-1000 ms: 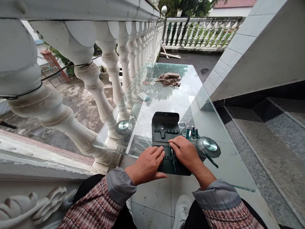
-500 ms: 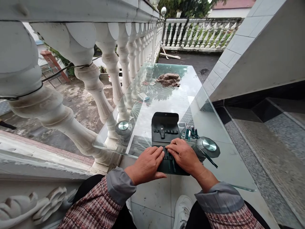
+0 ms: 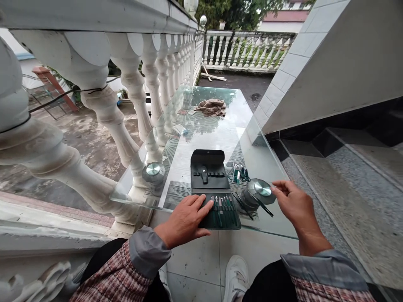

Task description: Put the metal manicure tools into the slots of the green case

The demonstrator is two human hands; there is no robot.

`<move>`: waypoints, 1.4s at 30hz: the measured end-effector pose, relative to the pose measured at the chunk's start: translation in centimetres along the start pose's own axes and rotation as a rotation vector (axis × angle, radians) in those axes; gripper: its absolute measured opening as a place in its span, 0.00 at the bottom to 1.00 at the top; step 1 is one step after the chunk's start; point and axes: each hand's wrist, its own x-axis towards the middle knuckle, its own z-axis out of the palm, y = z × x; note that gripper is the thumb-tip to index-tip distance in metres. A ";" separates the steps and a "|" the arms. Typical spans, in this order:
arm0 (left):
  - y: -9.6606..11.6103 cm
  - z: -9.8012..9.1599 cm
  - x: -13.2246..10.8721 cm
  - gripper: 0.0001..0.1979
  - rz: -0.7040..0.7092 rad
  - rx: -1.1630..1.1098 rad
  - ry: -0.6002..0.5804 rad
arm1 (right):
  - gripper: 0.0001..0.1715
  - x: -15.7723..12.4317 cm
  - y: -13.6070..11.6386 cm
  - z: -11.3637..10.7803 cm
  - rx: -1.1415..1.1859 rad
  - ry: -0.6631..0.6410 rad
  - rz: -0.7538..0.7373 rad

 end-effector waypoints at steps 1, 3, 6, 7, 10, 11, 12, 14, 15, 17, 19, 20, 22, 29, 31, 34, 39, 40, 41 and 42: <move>0.0 -0.1 0.0 0.46 0.000 0.004 -0.003 | 0.13 0.0 0.6 -0.1 -0.062 -0.043 -0.012; 0.1 -0.3 0.1 0.45 0.002 0.010 -0.005 | 0.10 -0.4 1.3 -0.1 -0.146 -0.138 -0.063; 0.2 -0.4 0.3 0.42 0.001 0.018 -0.005 | 0.11 -1.2 1.3 0.0 -0.160 -0.238 -0.128; 0.2 -0.4 0.3 0.42 0.000 0.023 -0.005 | 0.11 -1.4 1.2 0.0 -0.156 -0.253 -0.141; 0.2 -0.2 0.4 0.41 -0.003 0.034 0.002 | 0.11 -1.8 1.1 0.2 -0.156 -0.244 -0.174; 0.2 -0.2 0.4 0.41 -0.003 0.034 0.005 | 0.11 -1.9 1.1 0.3 -0.161 -0.235 -0.184; 0.2 -0.2 0.4 0.41 -0.002 0.033 0.007 | 0.11 -1.9 1.2 0.3 -0.168 -0.229 -0.192; 0.2 -0.1 0.4 0.41 0.000 0.030 0.011 | 0.11 -1.9 1.3 0.4 -0.188 -0.224 -0.203; 0.2 -0.1 0.4 0.41 0.002 0.030 0.011 | 0.11 -1.9 1.3 0.5 -0.197 -0.223 -0.209; 0.2 -0.1 0.4 0.42 0.003 0.034 0.009 | 0.11 -1.9 1.3 0.5 -0.205 -0.226 -0.213; 0.2 -0.2 0.4 0.42 0.005 0.038 0.004 | 0.11 -1.9 1.3 0.5 -0.204 -0.240 -0.203; 0.2 -0.2 0.4 0.42 0.006 0.039 0.001 | 0.11 -1.9 1.2 0.5 -0.203 -0.247 -0.196; 0.2 -0.3 0.4 0.42 0.005 0.037 0.001 | 0.11 -2.0 1.1 0.5 -0.208 -0.250 -0.193; 0.2 -0.1 0.3 0.41 0.001 0.046 -0.001 | 0.11 -1.9 0.8 0.7 -0.306 -0.230 -0.206; 0.2 -0.1 0.3 0.41 0.003 0.050 0.000 | 0.11 -1.9 0.7 0.8 -0.333 -0.241 -0.203; 0.2 -0.1 0.3 0.41 0.002 0.052 -0.003 | 0.10 -2.0 0.5 0.8 -0.362 -0.267 -0.195; 0.2 -0.1 0.3 0.42 0.000 0.053 -0.007 | 0.10 -2.1 0.3 0.8 -0.365 -0.288 -0.183; 0.2 -0.1 0.3 0.43 0.000 0.054 -0.009 | 0.10 -2.0 0.4 0.7 -0.353 -0.287 -0.175; 0.2 -0.1 0.3 0.44 0.000 0.055 -0.011 | 0.11 -2.0 0.5 0.7 -0.337 -0.284 -0.164; 0.2 -0.1 0.3 0.44 -0.001 0.056 -0.015 | 0.11 -1.9 0.6 0.6 -0.318 -0.279 -0.151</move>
